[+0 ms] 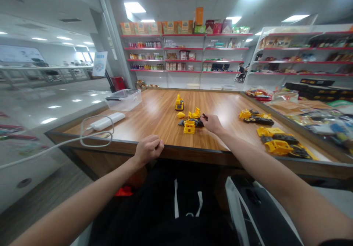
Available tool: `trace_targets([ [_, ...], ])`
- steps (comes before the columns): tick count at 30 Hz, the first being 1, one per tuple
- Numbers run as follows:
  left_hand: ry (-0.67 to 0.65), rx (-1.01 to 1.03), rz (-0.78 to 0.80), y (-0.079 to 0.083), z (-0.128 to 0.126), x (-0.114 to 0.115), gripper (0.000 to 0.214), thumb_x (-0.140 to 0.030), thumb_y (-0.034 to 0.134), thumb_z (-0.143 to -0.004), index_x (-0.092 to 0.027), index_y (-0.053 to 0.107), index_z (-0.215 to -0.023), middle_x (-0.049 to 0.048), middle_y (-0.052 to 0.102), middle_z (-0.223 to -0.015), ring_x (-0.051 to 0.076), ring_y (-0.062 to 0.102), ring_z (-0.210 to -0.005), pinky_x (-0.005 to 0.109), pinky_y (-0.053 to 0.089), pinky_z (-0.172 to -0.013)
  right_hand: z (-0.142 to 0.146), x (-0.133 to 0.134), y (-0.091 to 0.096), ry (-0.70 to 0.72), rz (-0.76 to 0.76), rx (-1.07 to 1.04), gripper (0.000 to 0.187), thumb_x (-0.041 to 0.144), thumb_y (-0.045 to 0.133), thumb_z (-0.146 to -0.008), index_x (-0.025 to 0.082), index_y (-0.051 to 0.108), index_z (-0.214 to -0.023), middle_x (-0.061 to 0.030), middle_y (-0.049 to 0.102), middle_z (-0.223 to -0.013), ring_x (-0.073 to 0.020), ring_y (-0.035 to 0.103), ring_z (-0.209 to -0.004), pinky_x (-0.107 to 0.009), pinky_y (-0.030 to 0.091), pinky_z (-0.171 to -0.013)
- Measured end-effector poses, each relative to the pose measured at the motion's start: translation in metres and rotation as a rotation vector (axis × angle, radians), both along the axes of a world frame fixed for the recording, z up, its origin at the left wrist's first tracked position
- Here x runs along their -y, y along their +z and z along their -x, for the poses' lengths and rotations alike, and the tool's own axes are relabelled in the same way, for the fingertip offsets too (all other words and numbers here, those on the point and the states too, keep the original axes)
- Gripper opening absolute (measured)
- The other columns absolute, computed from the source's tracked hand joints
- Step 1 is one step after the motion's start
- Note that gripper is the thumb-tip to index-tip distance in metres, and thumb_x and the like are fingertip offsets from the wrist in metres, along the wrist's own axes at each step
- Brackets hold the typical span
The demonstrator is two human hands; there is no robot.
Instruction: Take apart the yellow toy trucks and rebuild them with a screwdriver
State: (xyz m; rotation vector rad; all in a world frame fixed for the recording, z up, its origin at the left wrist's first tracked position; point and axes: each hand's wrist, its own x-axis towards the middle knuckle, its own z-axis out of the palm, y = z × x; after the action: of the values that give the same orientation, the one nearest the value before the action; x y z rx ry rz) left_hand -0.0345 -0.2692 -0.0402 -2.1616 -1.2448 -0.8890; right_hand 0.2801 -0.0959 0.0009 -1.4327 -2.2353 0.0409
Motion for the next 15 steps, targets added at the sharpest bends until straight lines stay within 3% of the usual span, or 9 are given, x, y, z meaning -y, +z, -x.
trace_targets([
  [5,-0.069,-0.017,0.135,0.014,0.002,0.015,0.028,-0.02,0.047,-0.092,-0.019,0.061,-0.068,0.0039,0.055,-0.067,0.017,0.055,-0.068,0.031,0.047,-0.068,-0.004,0.005,-0.003,-0.039,0.029,0.036,0.029,0.035,0.057,-0.096,0.016,0.06,-0.118,-0.0082,0.062,-0.119,-0.0207,0.063,-0.102,-0.041,0.055,-0.087],
  [7,-0.104,-0.027,0.193,0.019,0.013,0.035,0.02,-0.021,0.049,-0.092,-0.018,0.067,-0.1,0.0071,0.064,-0.089,0.019,0.061,-0.086,0.032,0.05,-0.082,-0.008,0.008,-0.004,-0.059,0.049,0.056,0.03,0.035,0.058,-0.095,0.016,0.059,-0.119,-0.0083,0.062,-0.119,-0.0209,0.063,-0.102,-0.042,0.055,-0.087],
  [9,-0.083,-0.02,0.224,0.018,0.034,0.061,0.037,-0.024,0.053,-0.089,-0.017,0.058,-0.125,0.0127,0.061,-0.119,0.026,0.057,-0.111,0.04,0.046,-0.099,-0.01,0.01,-0.004,-0.069,0.068,0.073,0.03,0.035,0.058,-0.095,0.016,0.059,-0.119,-0.0082,0.062,-0.118,-0.0208,0.063,-0.101,-0.041,0.055,-0.087],
  [11,0.062,0.019,0.239,0.012,0.065,0.088,0.044,-0.029,0.055,-0.087,-0.018,0.055,-0.129,0.0131,0.056,-0.13,0.029,0.052,-0.123,0.044,0.039,-0.11,-0.012,0.011,-0.004,-0.069,0.08,0.083,0.03,0.035,0.058,-0.095,0.016,0.059,-0.118,-0.0081,0.062,-0.118,-0.0205,0.064,-0.1,-0.041,0.055,-0.086],
  [13,0.3,0.083,0.3,0.002,0.099,0.108,0.047,-0.037,0.055,-0.085,-0.017,0.056,-0.127,0.014,0.056,-0.131,0.032,0.05,-0.126,0.046,0.034,-0.113,-0.011,0.012,-0.004,-0.063,0.081,0.087,0.03,0.035,0.058,-0.095,0.016,0.06,-0.118,-0.008,0.063,-0.117,-0.0204,0.064,-0.1,-0.041,0.055,-0.086],
  [15,0.556,0.146,0.539,-0.007,0.127,0.118,0.058,-0.049,0.054,-0.082,-0.013,0.056,-0.127,0.0162,0.062,-0.125,0.034,0.055,-0.121,0.046,0.038,-0.11,-0.009,0.013,-0.004,-0.052,0.074,0.089,0.03,0.035,0.058,-0.095,0.015,0.06,-0.117,-0.0079,0.063,-0.116,-0.0204,0.064,-0.1,-0.041,0.055,-0.086],
])
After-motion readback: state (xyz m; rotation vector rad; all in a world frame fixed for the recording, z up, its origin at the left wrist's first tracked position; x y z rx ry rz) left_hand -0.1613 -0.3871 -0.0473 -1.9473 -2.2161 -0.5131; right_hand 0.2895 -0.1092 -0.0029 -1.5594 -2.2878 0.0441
